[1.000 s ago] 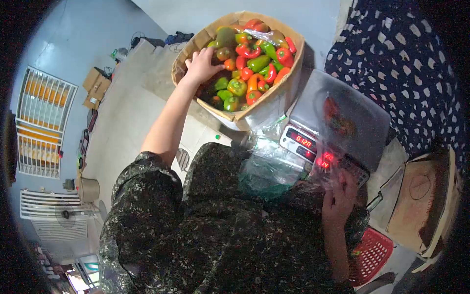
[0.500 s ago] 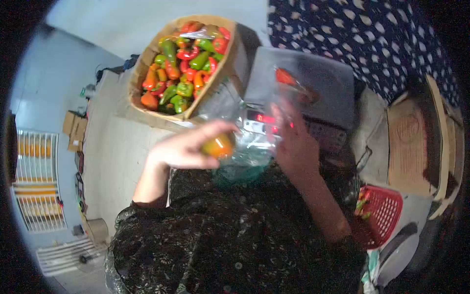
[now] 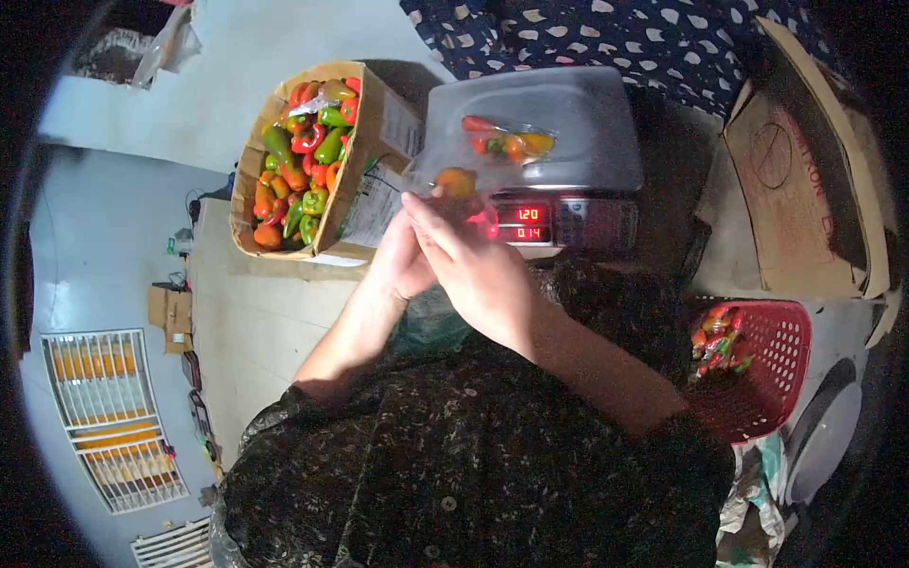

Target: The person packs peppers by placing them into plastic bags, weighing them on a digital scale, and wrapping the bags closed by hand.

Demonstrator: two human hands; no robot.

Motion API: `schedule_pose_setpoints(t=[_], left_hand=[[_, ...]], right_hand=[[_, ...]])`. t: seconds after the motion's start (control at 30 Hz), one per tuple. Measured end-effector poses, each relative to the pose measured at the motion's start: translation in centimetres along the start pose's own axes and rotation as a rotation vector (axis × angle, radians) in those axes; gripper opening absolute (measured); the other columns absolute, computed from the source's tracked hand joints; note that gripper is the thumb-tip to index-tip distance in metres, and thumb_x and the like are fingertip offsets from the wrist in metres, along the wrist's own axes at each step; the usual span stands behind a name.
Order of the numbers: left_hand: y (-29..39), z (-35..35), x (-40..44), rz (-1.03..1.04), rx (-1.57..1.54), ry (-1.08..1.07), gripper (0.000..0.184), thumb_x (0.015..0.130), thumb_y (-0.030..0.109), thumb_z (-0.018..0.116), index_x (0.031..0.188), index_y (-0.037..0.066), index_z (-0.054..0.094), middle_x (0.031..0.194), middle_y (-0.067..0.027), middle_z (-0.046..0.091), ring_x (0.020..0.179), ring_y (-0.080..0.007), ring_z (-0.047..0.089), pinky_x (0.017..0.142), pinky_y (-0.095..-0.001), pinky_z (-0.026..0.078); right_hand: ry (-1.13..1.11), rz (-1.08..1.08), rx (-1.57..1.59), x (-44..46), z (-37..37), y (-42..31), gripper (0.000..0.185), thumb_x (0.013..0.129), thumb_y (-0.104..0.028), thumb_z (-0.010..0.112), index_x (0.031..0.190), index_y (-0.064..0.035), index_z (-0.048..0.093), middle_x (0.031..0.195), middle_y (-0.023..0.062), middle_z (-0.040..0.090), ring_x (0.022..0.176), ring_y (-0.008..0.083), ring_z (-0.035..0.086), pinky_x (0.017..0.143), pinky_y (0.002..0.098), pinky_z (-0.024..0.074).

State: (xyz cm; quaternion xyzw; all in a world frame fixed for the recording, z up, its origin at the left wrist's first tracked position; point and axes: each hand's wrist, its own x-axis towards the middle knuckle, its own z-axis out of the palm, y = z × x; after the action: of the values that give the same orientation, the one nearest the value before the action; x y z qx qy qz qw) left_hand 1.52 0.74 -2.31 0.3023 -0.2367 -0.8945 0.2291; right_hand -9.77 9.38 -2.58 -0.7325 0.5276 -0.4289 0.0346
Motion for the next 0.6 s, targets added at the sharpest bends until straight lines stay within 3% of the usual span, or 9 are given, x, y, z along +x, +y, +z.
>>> schedule_pose_setpoints(t=[0.03,0.17,0.27,0.3,0.4,0.5,0.53,0.57,0.6], left_hand=[[-1.0,0.8,0.1,0.07,-0.083,0.002,0.032,0.094,0.034,0.048,0.11,0.008,0.054,0.104,-0.0093,0.062,0.096,-0.0224,0.06,0.086,-0.0372,0.049],[-2.6,4.8,0.0,0.203,-0.274,0.055,0.033,0.092,0.035,0.053,0.114,0.01,0.054,0.103,-0.0094,0.063,0.096,-0.0251,0.059,0.083,-0.0378,0.048],[-3.2,-0.8,4.9,0.488,0.955,0.353,0.04,0.088,0.035,0.058,0.117,0.009,0.051,0.101,-0.0134,0.062,0.094,-0.0291,0.059,0.078,-0.039,0.047],[-2.4,-0.9,5.5,0.954,1.448,0.316,0.045,0.082,0.031,0.066,0.116,0.006,0.048,0.098,-0.0166,0.061,0.09,-0.0312,0.059,0.075,-0.039,0.046],[-0.5,-1.0,6.4,0.863,1.699,0.396,0.046,0.079,0.024,0.07,0.113,0.006,0.046,0.095,-0.0179,0.06,0.086,-0.0325,0.059,0.075,-0.039,0.046],[0.2,-0.2,7.0,0.948,1.353,0.331,0.045,0.076,0.017,0.072,0.108,0.003,0.045,0.097,-0.017,0.056,0.087,-0.029,0.058,0.077,-0.0365,0.047],[0.3,0.2,6.9,0.967,1.238,0.312,0.045,0.075,0.015,0.073,0.107,0.002,0.044,0.098,-0.0167,0.055,0.087,-0.0278,0.057,0.078,-0.0357,0.047],[0.0,0.7,6.8,0.912,1.089,0.274,0.044,0.073,0.012,0.071,0.104,0.0,0.043,0.1,-0.0202,0.051,0.086,-0.0359,0.052,0.081,-0.0378,0.044],[0.0,0.3,7.0,0.994,1.258,0.296,0.044,0.072,0.01,0.07,0.105,0.0,0.043,0.102,-0.0204,0.05,0.089,-0.0358,0.052,0.084,-0.0394,0.042]], right_hand=[[-0.156,0.069,0.001,0.2,-1.5,-0.7,0.036,0.084,-0.006,0.048,0.119,0.0013,0.052,0.145,0.0046,0.033,0.07,0.0237,0.064,0.067,0.0335,0.0531],[-0.123,0.12,0.15,0.5,-2.3,-1.2,0.04,0.08,0.002,0.049,0.12,0.0034,0.051,0.143,0.0065,0.036,0.077,0.0253,0.064,0.067,0.033,0.054],[-0.054,0.046,0.157,0.2,-1.5,-1.5,0.041,0.081,-0.004,0.049,0.122,0.001,0.05,0.146,0.0048,0.031,0.07,0.0224,0.064,0.061,0.0332,0.0538],[-0.001,0.009,0.176,0.1,-1.1,-1.5,0.042,0.081,-0.004,0.049,0.123,0.0009,0.049,0.146,0.0048,0.031,0.07,0.0225,0.064,0.06,0.0332,0.0538],[0.01,-0.041,0.165,-0.2,-0.2,-1.8,0.048,0.078,-0.002,0.05,0.125,0.0007,0.048,0.146,0.0048,0.03,0.067,0.0229,0.063,0.058,0.0331,0.0536],[-0.155,-0.001,0.139,-0.4,-0.8,-2.4,0.051,0.076,-0.001,0.051,0.126,0.0014,0.047,0.147,0.007,0.03,0.064,0.0219,0.062,0.057,0.0322,0.0533],[-0.181,0.005,0.161,-0.4,-1.0,-2.5,0.052,0.075,0.0,0.051,0.127,0.0018,0.046,0.146,0.0066,0.029,0.071,0.0219,0.063,0.06,0.0318,0.0539],[-0.208,0.009,0.184,-0.3,-1.0,-2.7,0.054,0.073,0.002,0.052,0.127,0.0021,0.045,0.146,0.0062,0.029,0.079,0.0218,0.064,0.063,0.0315,0.0546],[-0.234,0.013,0.207,-0.4,-1.0,-2.7,0.056,0.072,0.003,0.052,0.128,0.0025,0.045,0.146,0.0058,0.029,0.087,0.0217,0.065,0.065,0.0311,0.0553]])
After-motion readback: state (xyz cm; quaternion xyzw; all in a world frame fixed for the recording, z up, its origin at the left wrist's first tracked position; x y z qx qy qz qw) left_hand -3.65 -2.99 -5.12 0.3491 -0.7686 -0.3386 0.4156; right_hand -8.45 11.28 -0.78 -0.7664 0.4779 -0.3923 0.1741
